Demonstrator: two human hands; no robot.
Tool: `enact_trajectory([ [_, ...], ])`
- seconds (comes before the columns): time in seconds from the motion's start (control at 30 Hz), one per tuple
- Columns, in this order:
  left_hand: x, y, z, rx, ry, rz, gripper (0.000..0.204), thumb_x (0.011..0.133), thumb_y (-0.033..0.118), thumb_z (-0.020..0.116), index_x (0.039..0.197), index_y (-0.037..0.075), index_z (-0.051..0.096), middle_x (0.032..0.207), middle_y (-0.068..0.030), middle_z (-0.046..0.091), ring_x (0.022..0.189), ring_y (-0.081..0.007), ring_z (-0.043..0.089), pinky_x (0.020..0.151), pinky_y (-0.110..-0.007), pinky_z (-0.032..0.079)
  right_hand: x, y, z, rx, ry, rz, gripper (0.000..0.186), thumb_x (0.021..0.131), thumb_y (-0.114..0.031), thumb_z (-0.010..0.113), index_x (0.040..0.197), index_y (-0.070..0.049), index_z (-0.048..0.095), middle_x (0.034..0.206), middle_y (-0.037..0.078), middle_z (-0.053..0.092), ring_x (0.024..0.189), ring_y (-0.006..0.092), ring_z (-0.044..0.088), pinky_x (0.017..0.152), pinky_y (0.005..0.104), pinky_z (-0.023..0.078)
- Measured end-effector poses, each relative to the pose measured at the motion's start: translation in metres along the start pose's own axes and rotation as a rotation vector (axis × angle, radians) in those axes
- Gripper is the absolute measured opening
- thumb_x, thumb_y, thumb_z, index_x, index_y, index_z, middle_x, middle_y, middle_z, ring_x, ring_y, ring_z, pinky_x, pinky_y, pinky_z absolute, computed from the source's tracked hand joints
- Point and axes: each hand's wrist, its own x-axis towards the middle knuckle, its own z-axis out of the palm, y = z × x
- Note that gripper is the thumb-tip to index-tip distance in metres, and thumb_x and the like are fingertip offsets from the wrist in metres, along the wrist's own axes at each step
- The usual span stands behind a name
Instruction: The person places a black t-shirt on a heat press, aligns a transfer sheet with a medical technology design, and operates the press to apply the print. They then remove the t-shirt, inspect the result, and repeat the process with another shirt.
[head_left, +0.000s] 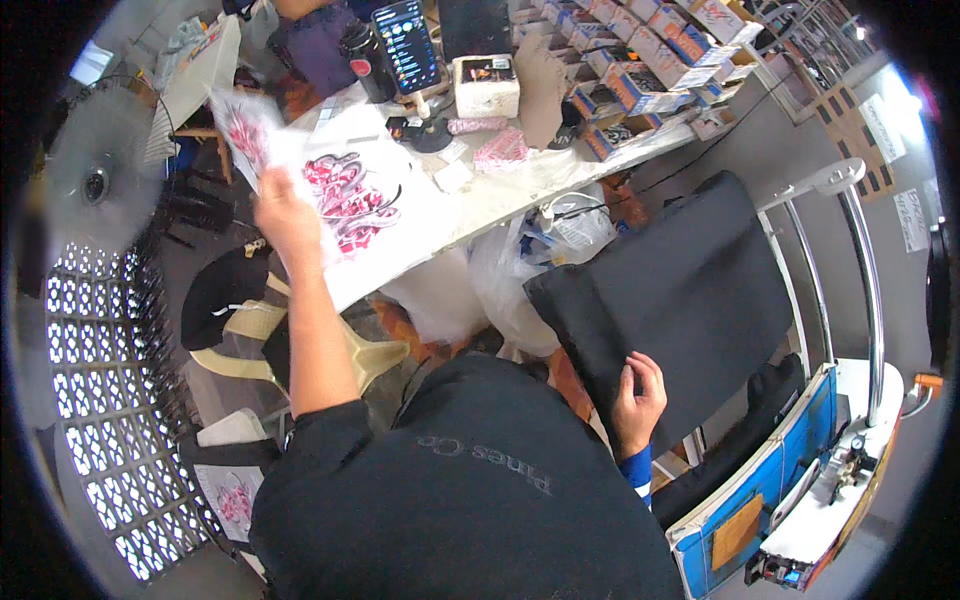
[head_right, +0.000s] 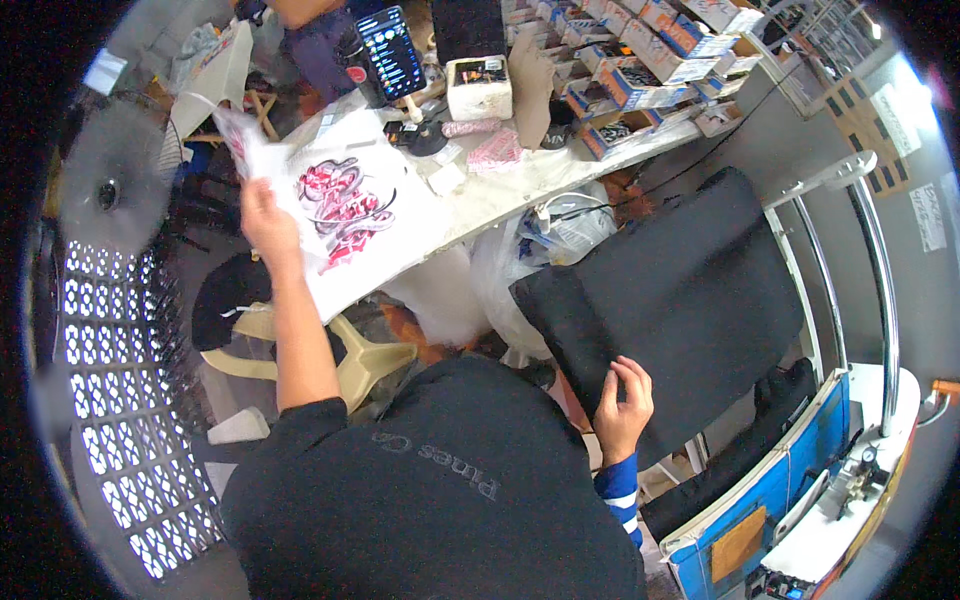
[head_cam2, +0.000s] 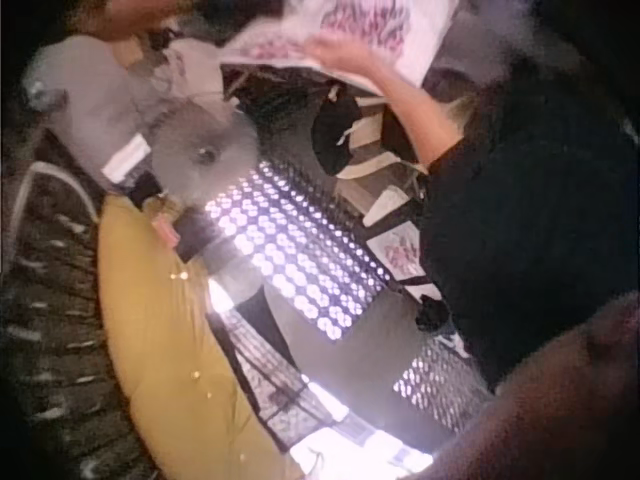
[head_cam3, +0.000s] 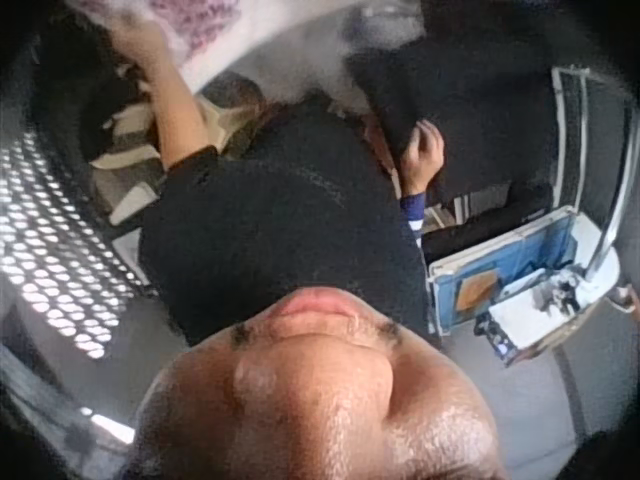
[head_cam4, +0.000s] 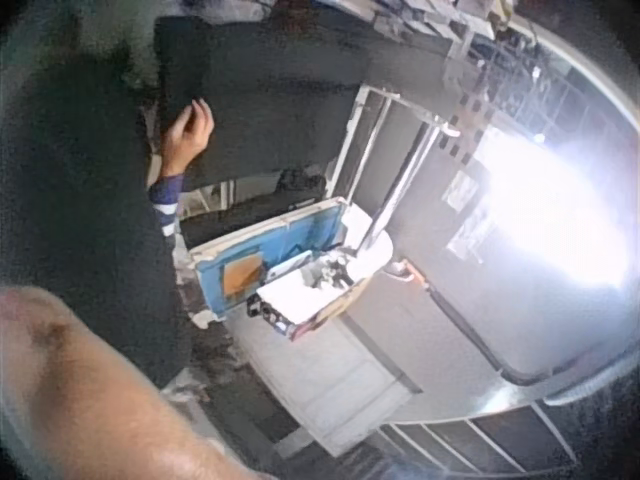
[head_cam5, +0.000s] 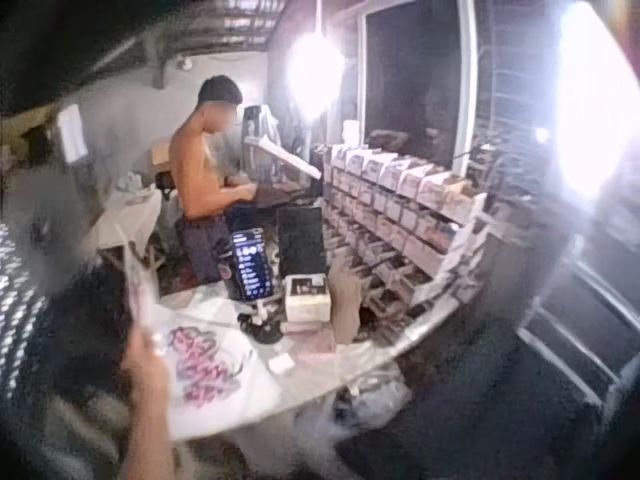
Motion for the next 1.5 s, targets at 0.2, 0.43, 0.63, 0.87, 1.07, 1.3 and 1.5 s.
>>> enact_trajectory([
  [0.2, -0.185, 0.179, 0.055, -0.726, -1.072, 0.471, 0.038, 0.095, 0.013, 0.062, 0.129, -0.003, 0.064, 0.124, -0.0234, 0.069, 0.112, -0.0388, 0.068, 0.096, -0.046, 0.054, 0.032, 0.004, -0.031, 1.168, -0.024, 0.309, 0.054, 0.107, -0.037, 0.052, 0.147, 0.000, 0.045, 0.143, 0.017, 0.057, 0.131, 0.0321, 0.057, 0.109, 0.0481, 0.047],
  [0.43, -0.333, 0.184, 0.099, -0.553, -1.758, 0.616, 0.046, 0.098, 0.019, 0.064, 0.138, -0.001, 0.056, 0.131, -0.0254, 0.065, 0.123, -0.0402, 0.062, 0.105, -0.046, 0.049, -0.005, 0.110, -0.054, 1.049, 0.239, 0.865, 0.035, 0.100, -0.011, 0.055, 0.134, -0.005, 0.052, 0.100, 0.005, 0.066, 0.076, 0.0152, 0.065, 0.060, 0.0299, 0.053],
  [0.63, -0.340, 0.197, 0.115, -0.669, -1.980, 0.446, 0.066, 0.097, 0.013, 0.064, 0.155, -0.001, 0.035, 0.151, -0.0247, 0.048, 0.134, -0.0381, 0.055, 0.111, -0.042, 0.045, -0.007, 0.090, -0.062, 1.435, 0.424, 0.844, 0.053, 0.104, -0.036, 0.051, 0.146, -0.005, 0.046, 0.131, 0.018, 0.064, 0.109, 0.0318, 0.069, 0.090, 0.0491, 0.058],
  [0.87, -0.292, 0.181, 0.217, -0.961, -1.792, -0.186, 0.043, 0.096, -0.001, 0.060, 0.138, 0.001, 0.054, 0.152, -0.0171, 0.048, 0.136, -0.0288, 0.053, 0.109, -0.038, 0.047, -0.022, 0.128, -0.036, 0.870, 0.684, 0.872, 0.033, 0.086, 0.006, 0.068, 0.119, 0.001, 0.067, 0.106, 0.010, 0.074, 0.089, 0.0216, 0.071, 0.077, 0.0354, 0.057],
  [1.07, -0.253, 0.136, 0.251, -0.449, -1.440, 1.229, 0.053, 0.088, 0.024, 0.074, 0.135, 0.004, 0.060, 0.150, -0.0205, 0.051, 0.140, -0.0464, 0.044, 0.119, -0.058, 0.031, -0.002, 0.154, -0.065, 0.542, 0.675, 0.912, 0.040, 0.089, -0.011, 0.074, 0.124, 0.004, 0.063, 0.102, 0.014, 0.074, 0.087, 0.0231, 0.071, 0.077, 0.0351, 0.056],
  [1.3, -0.261, 0.131, 0.265, -0.374, -1.443, 1.243, 0.058, 0.089, 0.033, 0.074, 0.139, 0.007, 0.059, 0.157, -0.0185, 0.044, 0.150, -0.0428, 0.031, 0.122, -0.061, 0.021, -0.053, 0.133, -0.060, -0.577, 0.386, 0.303, 0.041, 0.084, -0.025, 0.075, 0.116, -0.001, 0.067, 0.125, 0.020, 0.064, 0.127, 0.0409, 0.055, 0.111, 0.0513, 0.040],
  [1.5, -0.261, 0.135, 0.278, -0.409, -1.433, 1.114, 0.054, 0.087, 0.022, 0.073, 0.138, 0.007, 0.060, 0.155, -0.0185, 0.046, 0.149, -0.0425, 0.034, 0.122, -0.059, 0.025, -0.047, 0.116, -0.050, -0.569, 0.379, 0.324, 0.047, 0.084, -0.030, 0.077, 0.121, -0.003, 0.068, 0.138, 0.021, 0.056, 0.136, 0.0434, 0.045, 0.115, 0.0545, 0.034],
])
